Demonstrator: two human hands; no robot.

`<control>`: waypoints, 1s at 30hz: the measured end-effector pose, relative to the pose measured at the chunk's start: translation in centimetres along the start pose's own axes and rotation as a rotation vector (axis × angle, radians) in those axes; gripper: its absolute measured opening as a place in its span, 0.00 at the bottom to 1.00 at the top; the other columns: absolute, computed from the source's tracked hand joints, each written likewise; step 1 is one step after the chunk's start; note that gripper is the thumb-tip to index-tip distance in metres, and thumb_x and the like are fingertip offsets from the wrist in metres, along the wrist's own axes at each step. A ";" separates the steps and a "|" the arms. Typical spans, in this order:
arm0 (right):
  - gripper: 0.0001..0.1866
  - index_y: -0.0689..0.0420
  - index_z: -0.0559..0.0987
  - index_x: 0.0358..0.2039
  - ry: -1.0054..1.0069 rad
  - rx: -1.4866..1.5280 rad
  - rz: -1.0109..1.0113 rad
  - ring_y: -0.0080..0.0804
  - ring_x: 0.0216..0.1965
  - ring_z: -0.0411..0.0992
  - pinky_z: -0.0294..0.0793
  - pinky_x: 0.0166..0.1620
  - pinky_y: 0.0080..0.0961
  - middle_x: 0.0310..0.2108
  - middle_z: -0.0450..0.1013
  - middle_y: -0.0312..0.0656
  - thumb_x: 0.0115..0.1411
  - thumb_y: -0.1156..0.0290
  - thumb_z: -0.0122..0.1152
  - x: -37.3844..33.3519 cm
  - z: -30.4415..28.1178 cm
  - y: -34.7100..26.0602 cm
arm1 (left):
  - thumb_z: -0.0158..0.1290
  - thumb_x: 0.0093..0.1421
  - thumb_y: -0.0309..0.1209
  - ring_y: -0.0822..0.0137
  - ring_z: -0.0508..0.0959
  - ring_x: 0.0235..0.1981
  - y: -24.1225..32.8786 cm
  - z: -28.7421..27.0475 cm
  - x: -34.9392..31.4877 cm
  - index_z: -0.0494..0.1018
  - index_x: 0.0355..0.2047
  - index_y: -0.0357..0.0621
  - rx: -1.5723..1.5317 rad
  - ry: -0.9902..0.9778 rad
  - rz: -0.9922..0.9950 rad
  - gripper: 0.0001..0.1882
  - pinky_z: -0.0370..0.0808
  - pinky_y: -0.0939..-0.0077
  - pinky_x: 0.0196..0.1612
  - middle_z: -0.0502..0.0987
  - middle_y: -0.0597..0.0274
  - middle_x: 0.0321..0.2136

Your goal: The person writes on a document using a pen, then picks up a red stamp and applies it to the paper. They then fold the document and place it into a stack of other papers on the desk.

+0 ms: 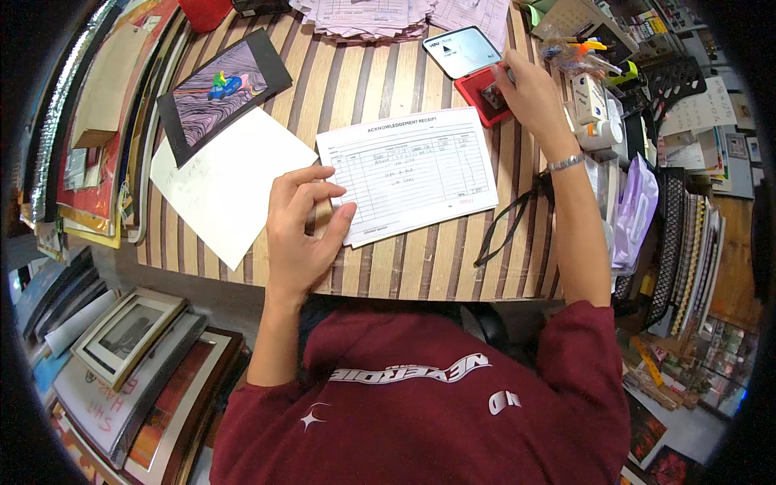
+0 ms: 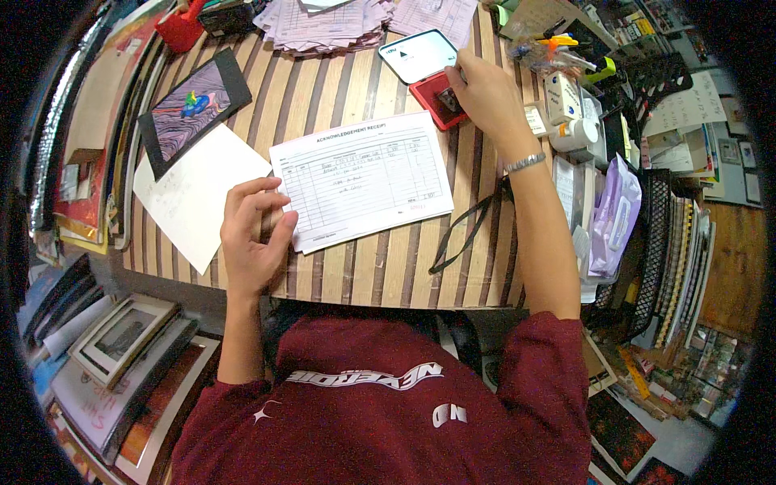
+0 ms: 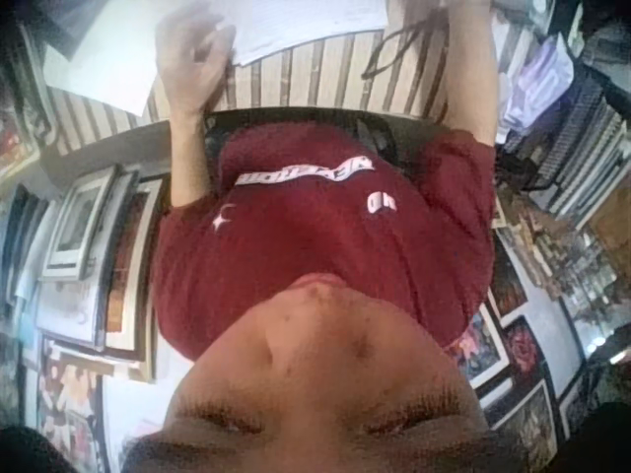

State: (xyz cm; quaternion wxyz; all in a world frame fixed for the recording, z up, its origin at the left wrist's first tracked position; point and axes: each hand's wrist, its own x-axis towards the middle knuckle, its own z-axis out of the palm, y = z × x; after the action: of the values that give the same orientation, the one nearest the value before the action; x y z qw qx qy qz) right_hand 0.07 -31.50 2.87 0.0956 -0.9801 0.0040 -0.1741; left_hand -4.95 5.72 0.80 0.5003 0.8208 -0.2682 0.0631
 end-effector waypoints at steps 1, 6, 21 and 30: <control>0.12 0.61 0.71 0.32 0.022 0.037 0.010 0.56 0.31 0.73 0.71 0.33 0.45 0.26 0.74 0.53 0.64 0.64 0.56 -0.3 0.0 -0.1 | 0.61 0.52 0.22 0.59 0.76 0.47 0.1 0.0 0.0 0.76 0.35 0.36 -0.001 -0.006 0.000 0.10 0.74 0.70 0.47 0.75 0.49 0.44; 0.11 0.61 0.72 0.34 0.131 0.110 -0.038 0.54 0.28 0.73 0.71 0.30 0.40 0.27 0.74 0.52 0.63 0.66 0.58 -0.8 0.1 0.1 | 0.59 0.54 0.22 0.57 0.75 0.48 0.5 -0.5 1.1 0.75 0.35 0.36 -0.029 -0.051 -0.048 0.07 0.72 0.67 0.50 0.75 0.48 0.46; 0.11 0.60 0.71 0.30 0.229 0.001 -0.090 0.52 0.23 0.70 0.68 0.27 0.42 0.20 0.71 0.51 0.63 0.67 0.58 -0.8 1.0 0.2 | 0.51 0.60 0.23 0.50 0.72 0.51 -0.3 -0.4 5.7 0.72 0.39 0.38 0.269 -0.302 0.117 0.07 0.65 0.61 0.55 0.74 0.49 0.51; 0.14 0.60 0.74 0.30 0.206 0.193 0.010 0.46 0.23 0.72 0.69 0.27 0.35 0.21 0.72 0.49 0.65 0.61 0.59 -1.1 -0.3 2.0 | 0.56 0.56 0.25 0.53 0.72 0.44 1.5 -0.9 4.0 0.73 0.37 0.39 0.294 -0.366 0.065 0.08 0.66 0.60 0.50 0.74 0.53 0.43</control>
State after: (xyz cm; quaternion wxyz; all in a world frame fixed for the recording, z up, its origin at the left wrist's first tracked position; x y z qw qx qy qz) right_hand -0.98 -33.45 2.37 0.1894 -0.9433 0.0017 -0.2727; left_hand -2.21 4.47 3.93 0.3162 0.8736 -0.3685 -0.0323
